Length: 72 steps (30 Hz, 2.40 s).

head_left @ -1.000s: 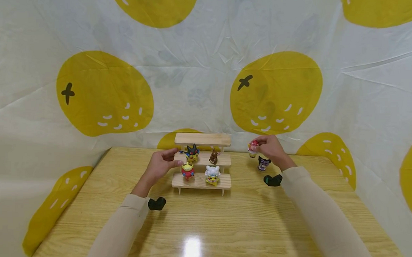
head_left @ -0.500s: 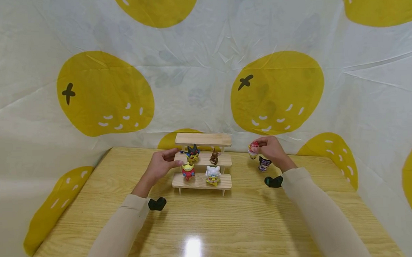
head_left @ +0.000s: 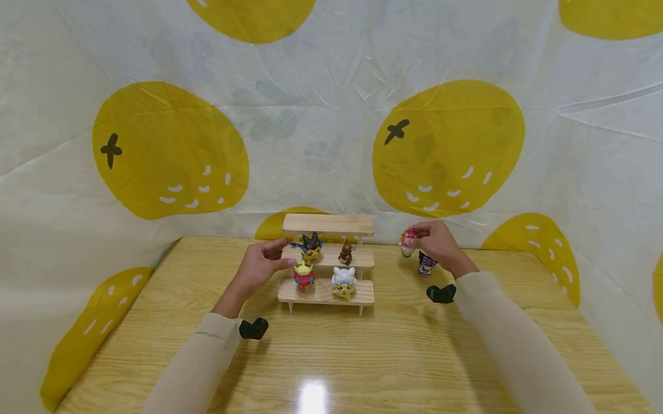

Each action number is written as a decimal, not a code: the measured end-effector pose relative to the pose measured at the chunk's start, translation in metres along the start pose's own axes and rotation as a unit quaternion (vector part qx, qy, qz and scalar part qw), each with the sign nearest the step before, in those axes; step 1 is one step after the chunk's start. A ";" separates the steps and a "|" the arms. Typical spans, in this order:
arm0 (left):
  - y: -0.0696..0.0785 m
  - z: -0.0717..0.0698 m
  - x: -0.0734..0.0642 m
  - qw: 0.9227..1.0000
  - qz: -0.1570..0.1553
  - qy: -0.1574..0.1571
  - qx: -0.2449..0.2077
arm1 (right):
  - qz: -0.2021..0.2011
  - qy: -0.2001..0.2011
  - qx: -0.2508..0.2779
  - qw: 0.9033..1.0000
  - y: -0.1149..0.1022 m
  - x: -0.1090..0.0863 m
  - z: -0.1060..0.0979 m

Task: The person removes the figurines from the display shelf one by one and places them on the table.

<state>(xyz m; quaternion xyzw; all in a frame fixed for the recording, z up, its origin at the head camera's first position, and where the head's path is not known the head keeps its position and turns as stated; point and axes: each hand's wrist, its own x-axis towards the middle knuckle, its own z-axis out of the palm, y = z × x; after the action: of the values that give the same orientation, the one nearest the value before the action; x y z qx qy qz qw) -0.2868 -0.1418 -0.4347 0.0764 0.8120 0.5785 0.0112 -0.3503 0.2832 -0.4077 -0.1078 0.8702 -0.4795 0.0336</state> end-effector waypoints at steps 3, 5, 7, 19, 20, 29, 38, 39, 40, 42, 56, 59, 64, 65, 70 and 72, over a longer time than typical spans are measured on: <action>0.000 0.000 0.000 1.000 -0.002 -0.003 -0.001 | -0.002 -0.002 0.001 1.000 0.001 0.001 0.001; 0.001 0.000 0.000 1.000 -0.002 -0.003 -0.002 | 0.000 -0.002 0.002 1.000 0.001 0.002 0.002; 0.001 -0.001 -0.001 1.000 0.001 -0.003 -0.001 | 0.003 -0.003 0.002 1.000 0.002 0.003 0.002; 0.001 0.000 0.000 1.000 0.000 0.001 -0.001 | 0.011 -0.003 0.002 1.000 0.005 0.006 0.003; 0.001 0.000 0.000 1.000 -0.001 0.001 -0.001 | 0.012 -0.003 0.002 1.000 0.005 0.006 0.003; 0.001 0.000 -0.001 1.000 0.001 0.000 0.002 | 0.017 -0.017 0.003 1.000 0.003 0.004 0.004; 0.001 -0.001 -0.001 1.000 0.003 -0.005 -0.002 | 0.014 -0.023 0.004 1.000 0.003 0.007 0.007; 0.001 -0.001 -0.001 1.000 0.003 -0.006 -0.001 | 0.014 -0.023 0.003 1.000 0.003 0.007 0.008; 0.001 -0.001 -0.001 1.000 0.001 -0.006 -0.003 | 0.013 -0.024 0.001 1.000 0.003 0.007 0.008; 0.002 -0.001 -0.001 1.000 0.003 -0.009 -0.003 | 0.011 -0.027 -0.003 1.000 0.004 0.008 0.009; 0.004 -0.001 -0.001 1.000 -0.001 -0.008 -0.001 | 0.008 -0.045 0.002 0.999 0.004 0.007 0.012; 0.004 -0.001 -0.001 1.000 -0.003 -0.008 0.000 | 0.008 -0.042 -0.004 0.999 0.004 0.009 0.014; 0.004 -0.001 -0.001 1.000 -0.006 -0.007 -0.001 | 0.005 -0.045 -0.013 0.999 0.003 0.010 0.016; 0.004 -0.001 -0.001 1.000 -0.005 -0.006 -0.001 | 0.006 -0.046 -0.014 0.999 0.003 0.010 0.016; 0.003 -0.001 -0.001 1.000 0.003 -0.006 0.003 | 0.008 -0.046 -0.021 0.999 0.003 0.008 0.019; 0.003 -0.001 -0.001 1.000 0.002 -0.005 0.004 | 0.006 -0.047 -0.019 0.999 0.004 0.008 0.020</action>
<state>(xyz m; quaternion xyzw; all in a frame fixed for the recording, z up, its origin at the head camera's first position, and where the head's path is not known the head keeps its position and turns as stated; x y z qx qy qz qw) -0.2855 -0.1422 -0.4316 0.0810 0.8141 0.5749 0.0140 -0.3555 0.2671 -0.4209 -0.1259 0.8772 -0.4572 0.0752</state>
